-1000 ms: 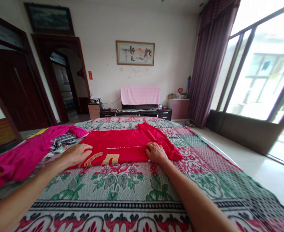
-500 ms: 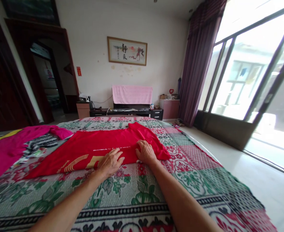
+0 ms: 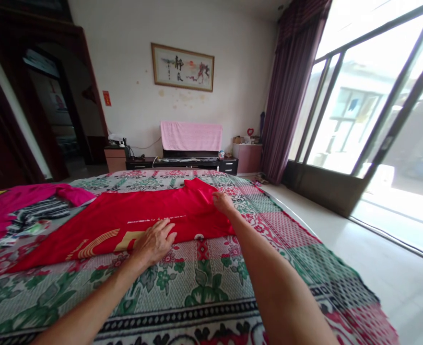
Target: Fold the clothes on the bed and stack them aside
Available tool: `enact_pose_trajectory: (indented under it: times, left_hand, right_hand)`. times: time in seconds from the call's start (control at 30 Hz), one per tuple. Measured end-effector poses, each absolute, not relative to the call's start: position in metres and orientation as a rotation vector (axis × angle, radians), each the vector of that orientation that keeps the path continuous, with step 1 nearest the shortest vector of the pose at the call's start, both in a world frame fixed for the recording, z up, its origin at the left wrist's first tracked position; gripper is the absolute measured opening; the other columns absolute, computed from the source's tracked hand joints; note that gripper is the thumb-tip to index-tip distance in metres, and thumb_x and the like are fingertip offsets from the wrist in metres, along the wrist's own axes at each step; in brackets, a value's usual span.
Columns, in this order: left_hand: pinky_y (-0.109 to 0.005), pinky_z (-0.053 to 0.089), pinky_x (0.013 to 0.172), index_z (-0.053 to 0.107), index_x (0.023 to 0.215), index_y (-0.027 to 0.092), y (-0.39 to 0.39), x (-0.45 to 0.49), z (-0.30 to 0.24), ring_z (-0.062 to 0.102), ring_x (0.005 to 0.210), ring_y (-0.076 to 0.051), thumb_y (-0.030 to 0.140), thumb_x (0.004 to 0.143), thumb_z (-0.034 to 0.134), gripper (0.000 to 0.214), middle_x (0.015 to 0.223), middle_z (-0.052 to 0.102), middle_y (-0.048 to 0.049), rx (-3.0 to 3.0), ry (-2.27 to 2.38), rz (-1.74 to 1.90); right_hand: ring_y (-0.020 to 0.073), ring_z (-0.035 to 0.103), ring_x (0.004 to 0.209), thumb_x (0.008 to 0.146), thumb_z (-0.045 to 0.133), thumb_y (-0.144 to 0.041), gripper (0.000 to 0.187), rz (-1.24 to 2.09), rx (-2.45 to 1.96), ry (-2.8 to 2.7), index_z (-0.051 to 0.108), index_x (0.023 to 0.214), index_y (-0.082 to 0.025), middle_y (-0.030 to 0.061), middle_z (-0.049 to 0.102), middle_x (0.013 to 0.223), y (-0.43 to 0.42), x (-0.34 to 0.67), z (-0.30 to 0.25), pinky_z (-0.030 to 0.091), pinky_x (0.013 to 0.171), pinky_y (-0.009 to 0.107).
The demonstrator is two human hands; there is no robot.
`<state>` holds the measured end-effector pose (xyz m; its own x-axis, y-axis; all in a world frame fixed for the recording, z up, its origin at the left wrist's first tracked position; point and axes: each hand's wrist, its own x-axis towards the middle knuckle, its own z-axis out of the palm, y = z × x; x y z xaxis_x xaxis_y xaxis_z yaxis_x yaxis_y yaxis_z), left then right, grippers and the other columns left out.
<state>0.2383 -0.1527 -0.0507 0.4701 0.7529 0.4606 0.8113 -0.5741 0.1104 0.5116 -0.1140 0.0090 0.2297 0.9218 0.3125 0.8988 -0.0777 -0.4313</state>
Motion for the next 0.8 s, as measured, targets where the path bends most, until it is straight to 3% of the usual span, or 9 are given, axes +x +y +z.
enact_pose_trajectory:
  times: [0.13, 0.27, 0.37, 0.6, 0.8]
  left_hand:
    - [-0.041, 0.037, 0.106, 0.062, 0.121, 0.017, -0.153, 0.238, -0.051, 0.047, 0.126, -0.027, 0.037, 0.09, 0.04, 0.042, 0.134, 0.055, -0.0134, -2.595, -1.403, -0.716]
    - [-0.041, 0.036, 0.106, 0.062, 0.12, 0.018, -0.153, 0.239, -0.053, 0.047, 0.126, -0.027, 0.036, 0.089, 0.043, 0.04, 0.133, 0.056, -0.0126, -2.593, -1.409, -0.765]
    - [-0.04, 0.036, 0.106, 0.063, 0.119, 0.019, -0.152, 0.239, -0.053, 0.047, 0.126, -0.026, 0.036, 0.089, 0.043, 0.04, 0.132, 0.056, -0.0116, -2.586, -1.408, -0.761]
    - [-0.04, 0.037, 0.105, 0.062, 0.12, 0.017, -0.154, 0.239, -0.05, 0.048, 0.126, -0.027, 0.035, 0.089, 0.041, 0.041, 0.132, 0.056, -0.0126, -2.586, -1.401, -0.734]
    - [-0.039, 0.036, 0.106, 0.063, 0.119, 0.016, -0.157, 0.239, -0.047, 0.048, 0.125, -0.027, 0.034, 0.089, 0.042, 0.041, 0.131, 0.057, -0.0137, -2.589, -1.41, -0.748]
  right_hand:
    - [0.0218, 0.064, 0.088, 0.084, 0.047, -0.028, 0.032, 0.084, -2.005, -1.728, 0.067, 0.106, -0.016, 0.0101, 0.071, 0.096, -0.107, 0.506, 0.004, 0.047, 0.079, 0.03]
    - [0.0192, 0.064, 0.08, 0.075, 0.054, -0.019, 0.023, 0.075, -1.979, -1.768, 0.072, 0.088, -0.017, 0.0046, 0.071, 0.082, -0.114, 0.512, 0.011, 0.047, 0.074, 0.026]
    - [0.014, 0.061, 0.071, 0.075, 0.052, -0.018, 0.023, 0.141, -1.78, -1.816, 0.072, 0.085, -0.018, 0.001, 0.07, 0.076, -0.13, 0.525, 0.023, 0.046, 0.066, 0.023]
    - [0.0114, 0.061, 0.059, 0.076, 0.061, -0.036, 0.021, 1.041, -1.758, -1.908, 0.07, 0.074, -0.017, 0.0019, 0.069, 0.067, -0.172, 0.544, 0.044, 0.047, 0.056, 0.021]
    - [0.0119, 0.06, 0.055, 0.079, 0.057, -0.041, 0.028, 0.755, -1.863, -1.826, 0.065, 0.068, -0.017, 0.0015, 0.066, 0.06, -0.168, 0.539, 0.042, 0.046, 0.054, 0.022]
